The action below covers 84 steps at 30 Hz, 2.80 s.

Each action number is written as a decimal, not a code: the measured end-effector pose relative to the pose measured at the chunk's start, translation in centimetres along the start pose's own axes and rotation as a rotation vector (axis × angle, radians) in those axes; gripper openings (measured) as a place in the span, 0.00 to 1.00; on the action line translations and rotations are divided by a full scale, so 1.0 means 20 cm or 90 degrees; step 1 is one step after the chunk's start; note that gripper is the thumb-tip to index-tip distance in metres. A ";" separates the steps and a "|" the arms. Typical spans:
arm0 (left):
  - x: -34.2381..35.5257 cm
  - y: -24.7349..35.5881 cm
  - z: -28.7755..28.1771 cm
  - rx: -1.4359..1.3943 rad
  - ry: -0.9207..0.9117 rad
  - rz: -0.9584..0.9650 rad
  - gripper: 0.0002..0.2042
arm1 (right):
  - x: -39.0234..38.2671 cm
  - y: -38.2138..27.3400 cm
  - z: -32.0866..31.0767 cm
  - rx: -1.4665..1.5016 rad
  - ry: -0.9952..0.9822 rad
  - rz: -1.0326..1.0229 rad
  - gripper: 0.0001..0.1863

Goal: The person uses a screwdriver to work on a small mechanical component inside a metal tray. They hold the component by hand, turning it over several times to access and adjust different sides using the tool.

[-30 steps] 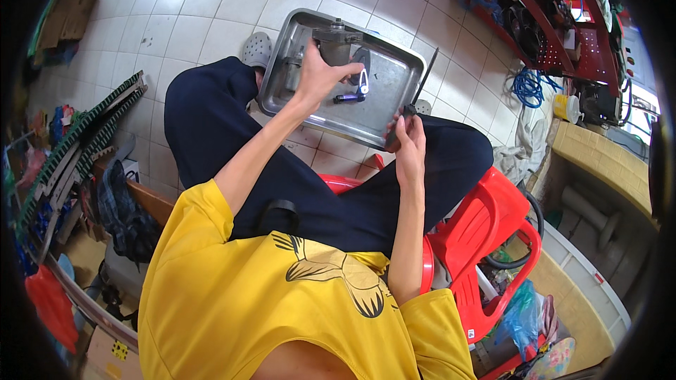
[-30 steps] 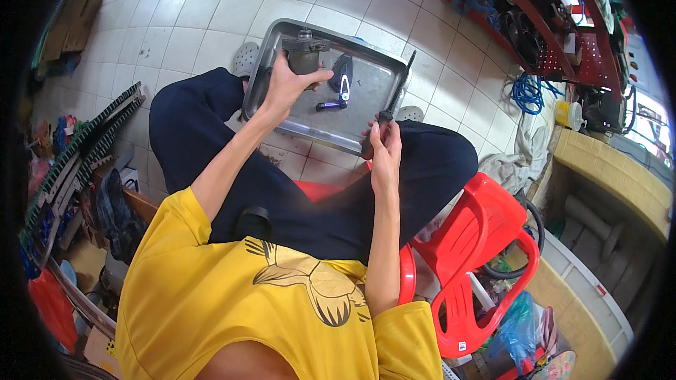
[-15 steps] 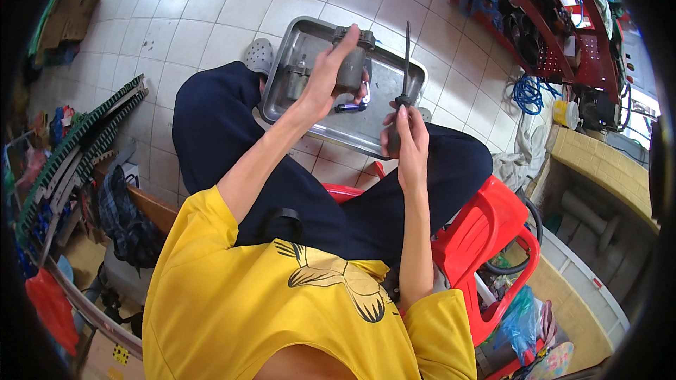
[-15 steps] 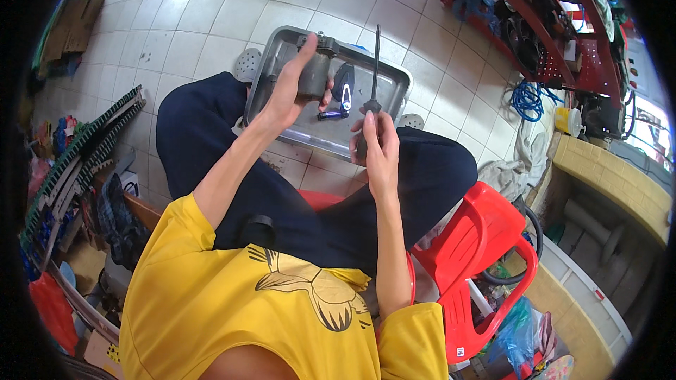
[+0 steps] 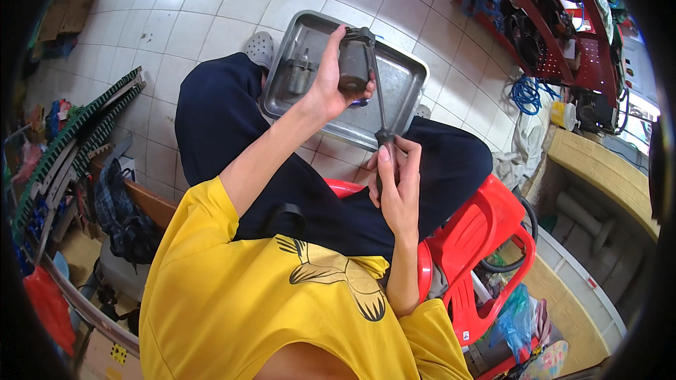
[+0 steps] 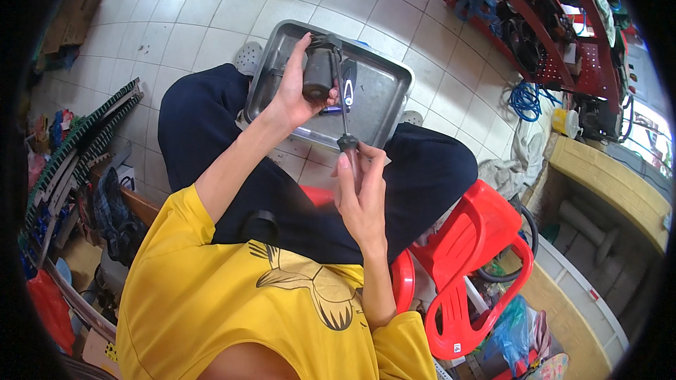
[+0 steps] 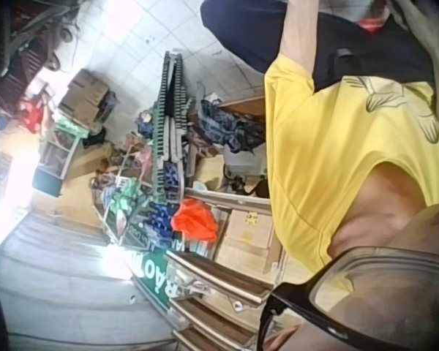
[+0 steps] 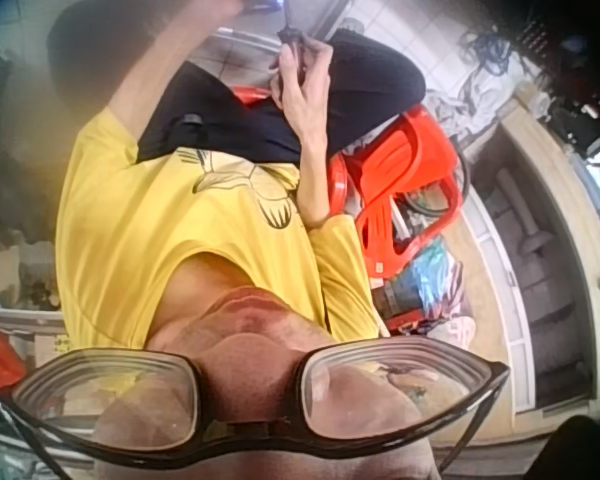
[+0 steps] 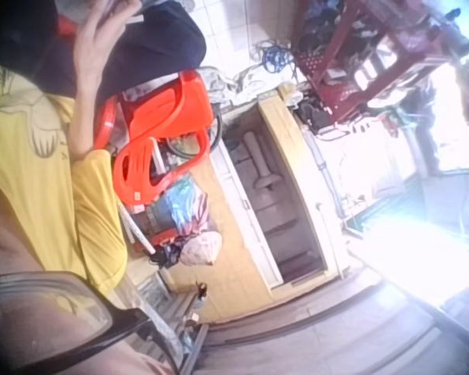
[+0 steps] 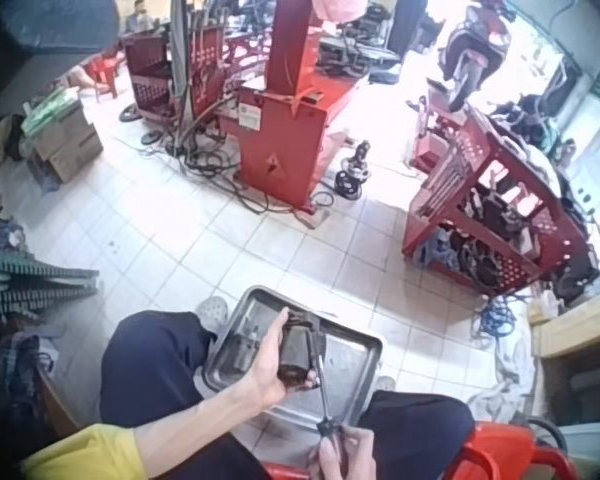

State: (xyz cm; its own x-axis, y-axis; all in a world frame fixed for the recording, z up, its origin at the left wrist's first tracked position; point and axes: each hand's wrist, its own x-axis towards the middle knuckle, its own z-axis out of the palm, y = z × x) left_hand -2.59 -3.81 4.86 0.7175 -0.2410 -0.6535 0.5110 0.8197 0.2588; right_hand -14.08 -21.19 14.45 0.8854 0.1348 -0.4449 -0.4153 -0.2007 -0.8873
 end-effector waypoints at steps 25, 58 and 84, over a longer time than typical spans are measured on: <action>-0.02 -0.02 -0.02 0.003 0.059 0.017 0.36 | -0.04 -0.07 0.07 -0.050 -0.001 0.015 0.14; 0.02 -0.06 -0.05 0.044 0.050 0.018 0.33 | -0.05 -0.07 0.05 -0.077 0.005 0.010 0.15; 0.01 -0.07 -0.03 0.070 0.049 0.042 0.35 | -0.04 -0.07 0.03 -0.072 0.010 0.013 0.15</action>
State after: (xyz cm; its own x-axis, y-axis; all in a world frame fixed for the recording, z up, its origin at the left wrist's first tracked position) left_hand -3.37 -4.63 3.95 0.7150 -0.1440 -0.6842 0.5154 0.7697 0.3767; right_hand -14.31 -20.43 16.01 0.8809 0.1143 -0.4593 -0.4071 -0.3120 -0.8584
